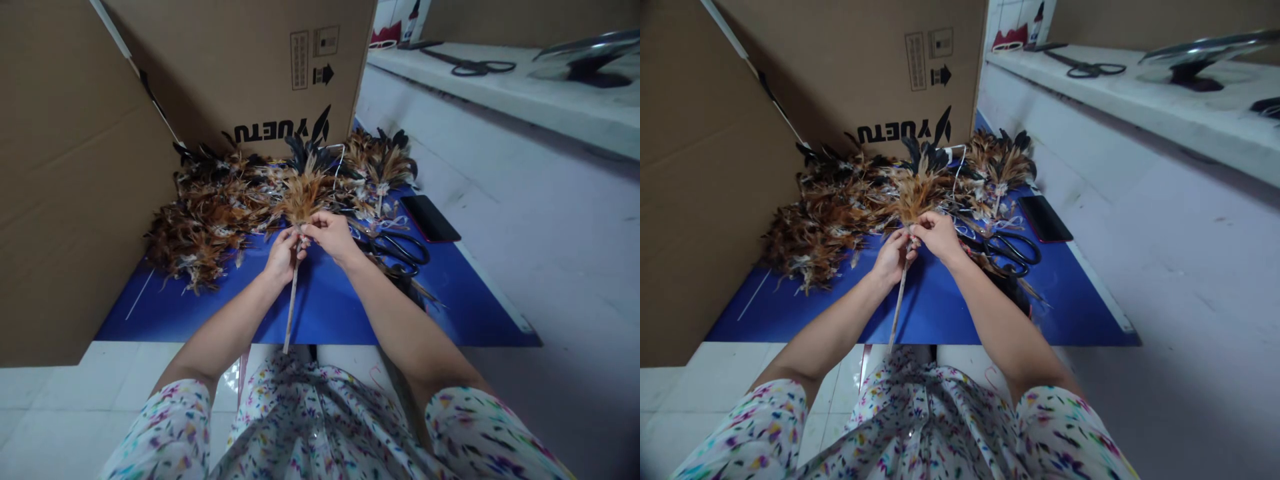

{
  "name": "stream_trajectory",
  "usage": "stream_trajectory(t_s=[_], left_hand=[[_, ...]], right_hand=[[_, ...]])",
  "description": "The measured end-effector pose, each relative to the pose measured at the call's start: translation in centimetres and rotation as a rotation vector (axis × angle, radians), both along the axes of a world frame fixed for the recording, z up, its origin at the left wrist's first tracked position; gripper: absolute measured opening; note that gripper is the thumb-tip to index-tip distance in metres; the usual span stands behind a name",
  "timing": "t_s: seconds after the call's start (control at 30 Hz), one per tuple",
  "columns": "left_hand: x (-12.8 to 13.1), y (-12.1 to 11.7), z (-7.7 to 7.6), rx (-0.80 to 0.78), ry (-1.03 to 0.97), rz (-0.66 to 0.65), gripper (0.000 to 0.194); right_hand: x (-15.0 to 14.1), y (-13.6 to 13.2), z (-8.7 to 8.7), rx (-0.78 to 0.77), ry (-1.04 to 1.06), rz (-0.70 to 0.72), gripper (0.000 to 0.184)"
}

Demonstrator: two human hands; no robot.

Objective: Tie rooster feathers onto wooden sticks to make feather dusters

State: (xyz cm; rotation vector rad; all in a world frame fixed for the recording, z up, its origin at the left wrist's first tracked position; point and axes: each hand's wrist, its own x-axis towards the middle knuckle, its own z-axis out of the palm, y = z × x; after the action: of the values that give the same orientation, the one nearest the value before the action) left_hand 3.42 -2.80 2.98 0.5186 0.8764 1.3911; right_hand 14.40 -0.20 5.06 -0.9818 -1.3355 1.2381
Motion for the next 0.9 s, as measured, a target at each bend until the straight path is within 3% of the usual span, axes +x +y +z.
stream_trajectory(t_s=[0.37,0.57,0.9], left_hand=[[0.19,-0.22,-0.33,0.086,0.095,0.004,0.015],[0.28,-0.18,-0.60,0.113,0.147,0.012,0.022],[0.41,-0.13,-0.72,0.119,0.175,0.015,0.018]], right_hand=[[-0.34,0.18,-0.29,-0.104,-0.004,-0.168,0.013],[-0.80,-0.45,0.22,-0.230,0.054,-0.165,0.015],[-0.94,-0.33,-0.23,-0.203,0.038,-0.158,0.016]])
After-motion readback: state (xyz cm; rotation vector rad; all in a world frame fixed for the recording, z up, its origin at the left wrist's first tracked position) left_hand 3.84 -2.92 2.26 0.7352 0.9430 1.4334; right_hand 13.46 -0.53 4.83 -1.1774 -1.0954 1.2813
